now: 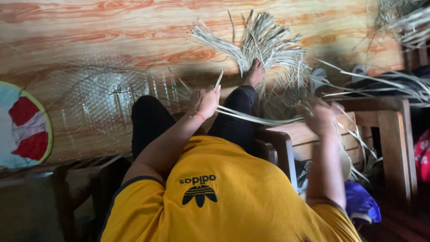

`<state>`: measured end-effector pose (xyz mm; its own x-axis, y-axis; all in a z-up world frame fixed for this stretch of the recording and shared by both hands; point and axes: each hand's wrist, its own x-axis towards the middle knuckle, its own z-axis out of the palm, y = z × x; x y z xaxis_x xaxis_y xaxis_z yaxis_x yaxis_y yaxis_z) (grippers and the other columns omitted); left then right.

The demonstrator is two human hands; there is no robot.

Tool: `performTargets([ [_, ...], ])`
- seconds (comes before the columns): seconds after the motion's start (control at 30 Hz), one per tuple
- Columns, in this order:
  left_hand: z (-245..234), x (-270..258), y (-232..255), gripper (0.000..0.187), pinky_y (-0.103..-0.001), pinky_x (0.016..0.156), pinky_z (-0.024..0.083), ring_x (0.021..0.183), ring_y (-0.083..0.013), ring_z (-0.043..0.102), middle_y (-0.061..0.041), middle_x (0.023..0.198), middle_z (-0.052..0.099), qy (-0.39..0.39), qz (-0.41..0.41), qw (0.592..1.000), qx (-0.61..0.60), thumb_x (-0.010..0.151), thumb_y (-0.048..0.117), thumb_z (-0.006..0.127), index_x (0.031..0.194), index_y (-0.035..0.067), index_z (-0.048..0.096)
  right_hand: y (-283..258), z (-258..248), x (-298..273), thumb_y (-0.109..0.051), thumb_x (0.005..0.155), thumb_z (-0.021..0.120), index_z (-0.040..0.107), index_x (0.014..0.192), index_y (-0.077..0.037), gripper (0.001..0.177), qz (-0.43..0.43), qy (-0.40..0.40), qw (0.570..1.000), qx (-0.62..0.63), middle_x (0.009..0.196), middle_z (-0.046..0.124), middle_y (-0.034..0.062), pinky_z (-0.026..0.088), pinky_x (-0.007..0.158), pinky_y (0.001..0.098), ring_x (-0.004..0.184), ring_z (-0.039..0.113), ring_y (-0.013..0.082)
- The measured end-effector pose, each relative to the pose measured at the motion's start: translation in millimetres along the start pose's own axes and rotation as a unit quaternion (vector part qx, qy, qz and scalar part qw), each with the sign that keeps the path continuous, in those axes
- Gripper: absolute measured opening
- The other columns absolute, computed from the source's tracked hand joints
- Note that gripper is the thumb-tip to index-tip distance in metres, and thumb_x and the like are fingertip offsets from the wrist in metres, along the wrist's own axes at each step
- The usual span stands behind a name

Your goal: Preparing and splitting natural fiber strands for weaving using a small wooden tool

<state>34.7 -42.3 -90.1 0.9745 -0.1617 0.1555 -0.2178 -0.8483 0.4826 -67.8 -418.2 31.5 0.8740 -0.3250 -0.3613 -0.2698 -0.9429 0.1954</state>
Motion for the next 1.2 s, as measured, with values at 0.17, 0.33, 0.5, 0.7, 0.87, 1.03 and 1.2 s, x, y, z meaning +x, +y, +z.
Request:
performTargets([
  [0.17, -41.3, -6.5, 31.0, 0.058, -0.039, 0.052, 0.054, 0.059, -0.0301, 0.074, -0.01, 0.054, 0.066, -0.076, 0.051, 0.992, -0.082, 0.108, 0.049, 0.037, 0.07, 0.014, 0.061, -177.8, -89.1, -60.0, -0.027, 0.102, 0.062, 0.067, 0.136, -0.009, 0.039, -0.329, -0.118, 0.857, 0.378, 0.134, 0.066, 0.0237, 0.046, 0.108, 0.0545, 0.127, 0.06, 0.043],
  [0.33, -66.3, -13.0, 27.1, 0.061, -0.046, 0.056, 0.056, 0.067, -0.0325, 0.075, -0.013, 0.057, 0.069, -0.143, 0.023, 0.98, -0.139, 0.109, 0.05, 0.034, 0.076, 0.007, 0.063, -220.4, -4.4, -6.2, -0.023, 0.103, 0.064, 0.072, 0.112, -0.006, 0.021, -0.35, -0.28, 0.761, 0.47, 0.101, 0.077, 0.0153, 0.059, 0.084, 0.0436, 0.097, 0.074, 0.0307],
  [0.5, -96.7, -12.3, 28.1, 0.06, -0.048, 0.054, 0.056, 0.069, -0.0368, 0.075, -0.019, 0.062, 0.07, -0.157, 0.022, 0.976, -0.148, 0.11, 0.047, 0.035, 0.079, 0.004, 0.064, -236.5, 29.1, 4.1, -0.017, 0.105, 0.056, 0.071, 0.113, 0.0, 0.024, -0.337, -0.372, 0.695, 0.515, 0.085, 0.075, 0.0185, 0.066, 0.059, 0.0401, 0.069, 0.077, 0.0296],
  [0.7, -94.5, -18.2, 26.5, 0.055, -0.05, 0.056, 0.057, 0.071, -0.0389, 0.075, -0.021, 0.067, 0.072, -0.172, 0.06, 0.976, -0.123, 0.109, 0.043, 0.039, 0.082, 0.003, 0.065, -238.0, 19.3, -6.0, -0.013, 0.104, 0.052, 0.07, 0.109, 0.009, 0.028, -0.252, -0.413, 0.686, 0.543, 0.075, 0.069, 0.0203, 0.045, 0.038, 0.0203, 0.045, 0.057, 0.0099],
  [0.87, -90.7, -13.8, 22.2, 0.056, -0.048, 0.053, 0.056, 0.068, -0.0384, 0.075, -0.02, 0.064, 0.071, -0.174, 0.058, 0.975, -0.129, 0.109, 0.046, 0.036, 0.08, 0.006, 0.063, -242.8, 58.1, 12.9, -0.007, 0.103, 0.054, 0.07, 0.108, 0.009, 0.024, -0.259, -0.381, 0.699, 0.547, 0.07, 0.068, 0.0194, 0.039, 0.034, 0.0182, 0.04, 0.052, 0.007],
  [1.03, -86.4, -13.8, 13.1, 0.056, -0.048, 0.053, 0.055, 0.068, -0.0374, 0.075, -0.021, 0.063, 0.07, -0.143, 0.056, 0.983, -0.1, 0.109, 0.042, 0.038, 0.077, 0.004, 0.065, -257.5, 69.5, 10.2, -0.012, 0.098, 0.059, 0.073, 0.091, -0.006, 0.017, -0.255, -0.305, 0.749, 0.53, 0.058, 0.062, 0.0028, 0.041, 0.049, 0.0207, 0.049, 0.049, 0.0084],
  [1.2, -96.0, -14.1, 16.2, 0.061, -0.05, 0.064, 0.057, 0.077, -0.0369, 0.076, -0.021, 0.068, 0.072, -0.205, 0.03, 0.97, -0.123, 0.11, 0.046, 0.03, 0.081, 0.004, 0.065, -256.4, 52.2, -1.6, -0.014, 0.096, 0.062, 0.07, 0.079, -0.008, 0.02, -0.267, -0.289, 0.764, 0.511, 0.054, 0.059, 0.0007, 0.043, 0.056, 0.0239, 0.051, 0.048, 0.0112],
])
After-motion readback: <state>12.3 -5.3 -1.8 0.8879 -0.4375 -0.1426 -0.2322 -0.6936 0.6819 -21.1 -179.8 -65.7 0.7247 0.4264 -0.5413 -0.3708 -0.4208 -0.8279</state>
